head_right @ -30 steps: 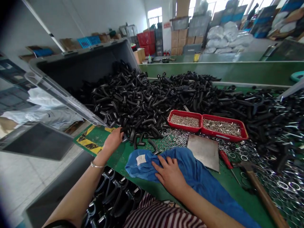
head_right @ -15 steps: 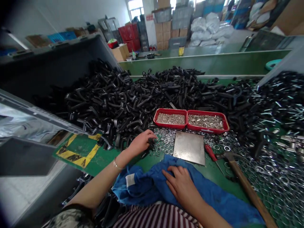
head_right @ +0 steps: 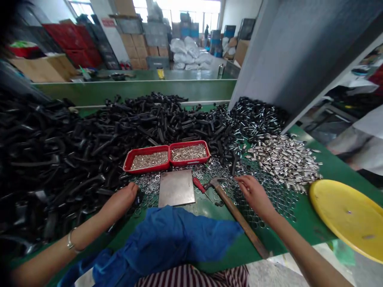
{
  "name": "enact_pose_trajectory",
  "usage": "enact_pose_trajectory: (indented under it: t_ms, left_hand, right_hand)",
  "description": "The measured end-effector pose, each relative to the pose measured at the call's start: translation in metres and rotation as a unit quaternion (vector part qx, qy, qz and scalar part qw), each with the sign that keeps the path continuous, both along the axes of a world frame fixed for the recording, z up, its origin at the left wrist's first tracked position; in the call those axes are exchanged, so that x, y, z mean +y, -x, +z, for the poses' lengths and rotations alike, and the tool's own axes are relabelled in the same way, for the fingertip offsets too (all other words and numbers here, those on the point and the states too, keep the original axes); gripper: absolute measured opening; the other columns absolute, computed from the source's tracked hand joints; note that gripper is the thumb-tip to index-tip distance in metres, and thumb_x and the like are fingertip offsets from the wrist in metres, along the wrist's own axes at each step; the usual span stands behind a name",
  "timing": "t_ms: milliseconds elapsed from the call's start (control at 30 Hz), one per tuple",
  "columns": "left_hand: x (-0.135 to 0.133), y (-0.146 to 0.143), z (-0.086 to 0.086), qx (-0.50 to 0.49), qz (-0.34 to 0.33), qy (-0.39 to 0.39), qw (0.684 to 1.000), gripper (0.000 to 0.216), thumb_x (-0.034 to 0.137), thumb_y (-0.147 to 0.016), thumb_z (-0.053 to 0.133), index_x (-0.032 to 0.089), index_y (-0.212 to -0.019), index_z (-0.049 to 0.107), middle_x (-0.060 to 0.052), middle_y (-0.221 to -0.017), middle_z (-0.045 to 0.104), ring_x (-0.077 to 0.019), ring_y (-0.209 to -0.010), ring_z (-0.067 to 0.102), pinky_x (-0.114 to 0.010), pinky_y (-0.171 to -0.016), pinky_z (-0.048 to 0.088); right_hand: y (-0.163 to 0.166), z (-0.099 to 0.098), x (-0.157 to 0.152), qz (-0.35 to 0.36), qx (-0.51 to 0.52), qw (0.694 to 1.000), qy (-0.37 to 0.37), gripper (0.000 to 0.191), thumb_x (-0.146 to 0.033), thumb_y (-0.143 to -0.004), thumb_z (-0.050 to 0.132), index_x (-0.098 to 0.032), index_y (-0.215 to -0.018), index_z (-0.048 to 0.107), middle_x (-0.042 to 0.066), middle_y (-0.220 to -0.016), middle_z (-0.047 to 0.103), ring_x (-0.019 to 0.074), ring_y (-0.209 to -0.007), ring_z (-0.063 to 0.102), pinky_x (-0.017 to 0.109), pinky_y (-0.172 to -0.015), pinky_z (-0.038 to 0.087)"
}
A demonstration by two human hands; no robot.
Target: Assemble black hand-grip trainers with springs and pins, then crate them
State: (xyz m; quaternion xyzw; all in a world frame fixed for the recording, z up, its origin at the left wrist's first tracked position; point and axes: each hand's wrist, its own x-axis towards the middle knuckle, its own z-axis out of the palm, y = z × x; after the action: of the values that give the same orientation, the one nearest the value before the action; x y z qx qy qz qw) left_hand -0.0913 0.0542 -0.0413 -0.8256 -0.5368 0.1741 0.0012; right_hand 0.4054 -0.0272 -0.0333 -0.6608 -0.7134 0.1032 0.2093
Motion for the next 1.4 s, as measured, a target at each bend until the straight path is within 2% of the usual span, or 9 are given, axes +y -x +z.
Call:
enact_pose_trajectory:
  t_ms: [133,300,533,733,900,1033,1233,1333,1400]
  left_hand:
    - [0.006,0.007,-0.004,-0.045,0.024,0.017,0.999,0.035,-0.001,-0.083,0.034,0.011,-0.106,0.058,-0.016,-0.107,0.060,-0.0234,-0.088,0.068,-0.034,-0.082,0.053]
    - [0.014,0.016,0.000,-0.221,0.116,0.037,0.968,0.035,0.013,-0.079,0.049,0.020,-0.112,0.054,-0.008,-0.107,0.067,-0.0245,-0.100,0.067,-0.035,-0.091,0.051]
    - [0.010,-0.036,0.027,-0.535,0.250,0.045,0.806,0.039,0.051,-0.080,0.062,0.018,-0.100,0.067,-0.002,-0.078,0.072,-0.0206,-0.068,0.068,-0.031,-0.070,0.053]
    - [0.008,-0.108,0.023,-0.708,0.268,0.189,0.625,0.046,0.048,-0.076,0.073,0.013,-0.105,0.067,-0.002,-0.066,0.068,-0.0162,-0.056,0.065,-0.026,-0.055,0.051]
    - [0.002,-0.136,0.004,-0.754,0.255,0.290,0.531,0.040,0.043,-0.076,0.077,0.013,-0.099,0.066,-0.004,-0.070,0.070,-0.0149,-0.059,0.067,-0.027,-0.061,0.054]
    - [-0.007,-0.130,0.007,-0.760,0.276,0.310,0.501,0.041,0.043,-0.074,0.079,0.013,-0.099,0.066,-0.004,-0.074,0.070,-0.0139,-0.061,0.067,-0.027,-0.062,0.055]
    - [-0.015,-0.114,0.009,-0.753,0.278,0.329,0.497,0.040,0.044,-0.073,0.080,0.012,-0.096,0.069,-0.003,-0.069,0.067,-0.0127,-0.059,0.063,-0.026,-0.062,0.052]
    - [-0.018,-0.114,0.004,-0.743,0.290,0.308,0.519,0.037,0.043,-0.074,0.078,0.013,-0.095,0.070,0.000,-0.063,0.064,-0.0115,-0.056,0.059,-0.025,-0.059,0.048]
    - [-0.018,-0.113,0.002,-0.725,0.289,0.279,0.560,0.031,0.039,-0.076,0.076,0.014,-0.093,0.071,0.002,-0.060,0.060,-0.0109,-0.055,0.055,-0.023,-0.057,0.044]
  right_hand:
    - [-0.079,-0.015,0.065,-0.093,-0.127,0.987,0.030,0.031,-0.015,-0.094,0.043,-0.011,-0.113,0.066,0.016,-0.110,0.064,0.0249,-0.104,0.060,0.036,-0.094,0.046]
    - [-0.109,-0.022,0.121,-0.126,-0.165,0.976,0.061,0.022,-0.017,-0.091,0.050,-0.009,-0.103,0.067,0.020,-0.109,0.061,0.0263,-0.104,0.058,0.037,-0.092,0.042]
    - [-0.105,-0.019,0.117,-0.177,-0.150,0.968,0.094,0.020,-0.033,-0.093,0.054,-0.015,-0.094,0.060,0.016,-0.095,0.066,0.0256,-0.088,0.062,0.034,-0.074,0.045]
    - [-0.011,0.008,0.093,-0.128,0.086,0.986,0.068,0.031,-0.048,-0.097,0.046,-0.019,-0.106,0.052,0.005,-0.080,0.063,0.0181,-0.065,0.060,0.031,-0.062,0.048]
    - [0.126,0.025,0.064,0.084,0.441,0.867,0.219,0.029,-0.048,-0.088,0.065,-0.022,-0.097,0.055,-0.002,-0.079,0.058,0.0121,-0.063,0.057,0.027,-0.059,0.048]
    - [0.175,0.022,0.063,0.141,0.509,0.795,0.298,0.028,-0.044,-0.087,0.068,-0.020,-0.094,0.056,-0.003,-0.076,0.060,0.0104,-0.061,0.056,0.025,-0.058,0.046]
    - [0.176,0.004,0.078,0.125,0.592,0.695,0.389,0.026,-0.038,-0.086,0.072,-0.017,-0.091,0.060,-0.002,-0.075,0.063,0.0091,-0.061,0.059,0.023,-0.058,0.047]
    - [0.176,-0.001,0.082,0.103,0.622,0.640,0.439,0.026,-0.036,-0.083,0.075,-0.016,-0.093,0.061,0.001,-0.083,0.066,0.0105,-0.069,0.063,0.027,-0.069,0.054]
    - [0.177,-0.002,0.084,0.104,0.622,0.650,0.423,0.027,-0.035,-0.081,0.077,-0.017,-0.096,0.061,0.002,-0.089,0.068,0.0132,-0.076,0.067,0.031,-0.077,0.056]
